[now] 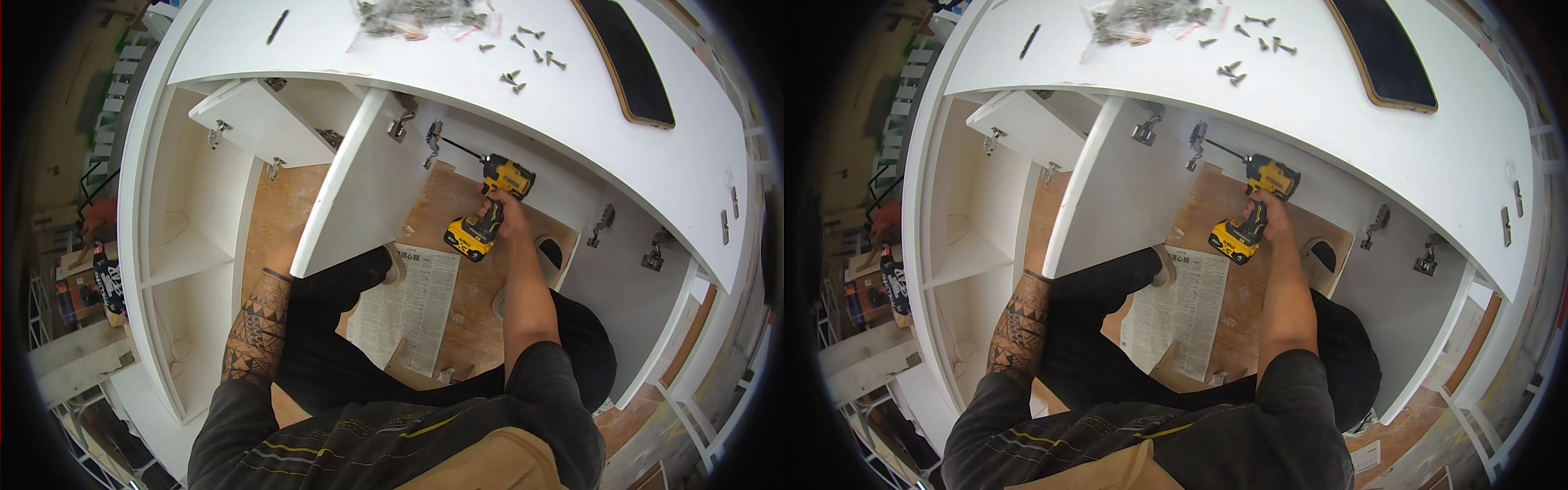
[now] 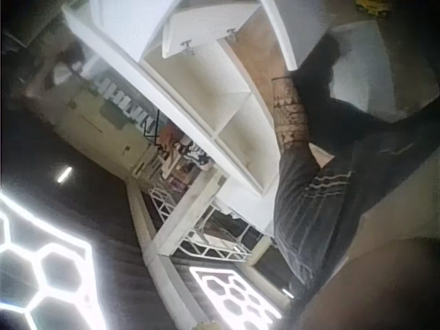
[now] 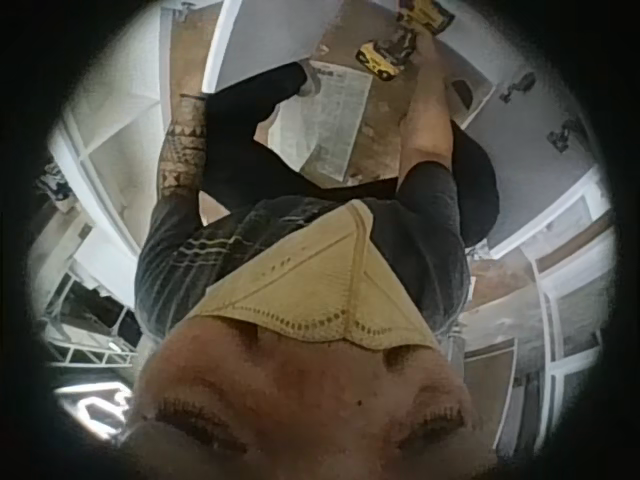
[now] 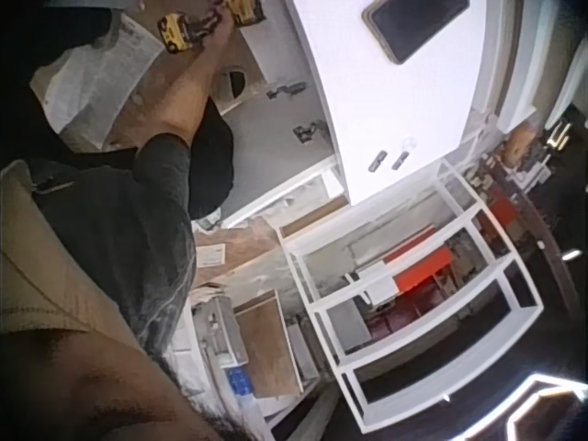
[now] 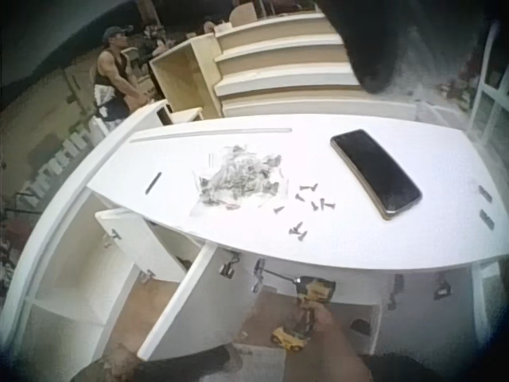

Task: The person installs doors onto a cabinet by fitting door panels into the cabinet frame and securing the hinges with screws using a power drill.

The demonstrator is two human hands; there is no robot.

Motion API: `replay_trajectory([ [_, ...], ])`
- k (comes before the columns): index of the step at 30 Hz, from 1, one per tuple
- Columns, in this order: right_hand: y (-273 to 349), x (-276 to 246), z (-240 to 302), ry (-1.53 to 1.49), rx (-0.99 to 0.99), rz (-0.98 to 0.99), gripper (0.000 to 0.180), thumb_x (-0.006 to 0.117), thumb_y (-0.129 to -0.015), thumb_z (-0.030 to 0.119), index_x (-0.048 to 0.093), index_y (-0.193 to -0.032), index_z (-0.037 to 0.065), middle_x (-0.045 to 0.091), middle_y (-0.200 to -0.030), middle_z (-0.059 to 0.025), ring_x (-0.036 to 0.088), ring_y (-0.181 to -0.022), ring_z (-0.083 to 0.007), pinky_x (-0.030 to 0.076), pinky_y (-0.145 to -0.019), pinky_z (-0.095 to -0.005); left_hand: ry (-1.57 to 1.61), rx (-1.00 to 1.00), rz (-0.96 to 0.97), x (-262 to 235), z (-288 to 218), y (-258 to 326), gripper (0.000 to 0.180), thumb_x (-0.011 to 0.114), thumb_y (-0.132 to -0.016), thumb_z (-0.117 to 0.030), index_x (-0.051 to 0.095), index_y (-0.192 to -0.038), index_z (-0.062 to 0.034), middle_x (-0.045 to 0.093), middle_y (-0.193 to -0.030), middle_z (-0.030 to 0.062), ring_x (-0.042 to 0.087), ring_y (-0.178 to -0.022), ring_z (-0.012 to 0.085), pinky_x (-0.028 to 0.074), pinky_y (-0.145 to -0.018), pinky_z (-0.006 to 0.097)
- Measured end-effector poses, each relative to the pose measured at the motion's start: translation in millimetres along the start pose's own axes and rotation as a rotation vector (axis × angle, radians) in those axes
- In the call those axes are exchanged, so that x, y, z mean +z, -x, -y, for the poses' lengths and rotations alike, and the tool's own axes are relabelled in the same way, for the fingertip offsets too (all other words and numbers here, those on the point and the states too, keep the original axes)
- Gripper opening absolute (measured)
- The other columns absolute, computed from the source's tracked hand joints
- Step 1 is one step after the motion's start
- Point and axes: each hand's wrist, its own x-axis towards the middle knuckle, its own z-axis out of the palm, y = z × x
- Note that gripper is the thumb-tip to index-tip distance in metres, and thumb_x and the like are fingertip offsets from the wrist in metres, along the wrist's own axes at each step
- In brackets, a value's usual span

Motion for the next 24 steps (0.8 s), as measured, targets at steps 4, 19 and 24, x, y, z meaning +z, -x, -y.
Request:
replay_trajectory([
  [4,-5,-14,-67,0.063,-0.352,-0.239,0.036,0.069,-0.086,0.009,0.068,-0.121,0.004,0.065,-0.086,-0.0046,0.064,-0.074,-0.021,0.055,-0.073,-0.0356,-0.007,-0.09,-0.106,-38,1,7,0.061,0.074,-0.093,-0.045,0.064,-0.14,-0.0089,0.073,-0.123,0.0223,0.07,-0.114,0.0407,0.056,-0.096,0.047],
  [19,77,30,-203,1.067,-0.546,-0.495,0.043,0.074,-0.09,0.006,0.056,-0.129,0.002,0.072,-0.111,-0.0184,0.072,-0.102,-0.0336,0.056,-0.09,-0.0451,0.161,0.071,-0.368,-76,-44,47,0.06,0.072,-0.095,-0.037,0.061,-0.141,0.0013,0.073,-0.117,0.0266,0.074,-0.108,0.0373,0.058,-0.092,0.043],
  [24,80,-7,-181,1.121,-0.681,-0.306,0.034,0.075,-0.087,0.004,0.062,-0.118,0.001,0.074,-0.104,-0.0211,0.072,-0.098,-0.0415,0.058,-0.086,-0.0475,0.237,0.108,-0.442,-81,-69,44,0.051,0.072,-0.098,-0.029,0.064,-0.137,0.0017,0.075,-0.113,0.0229,0.075,-0.103,0.0326,0.057,-0.092,0.038],
])
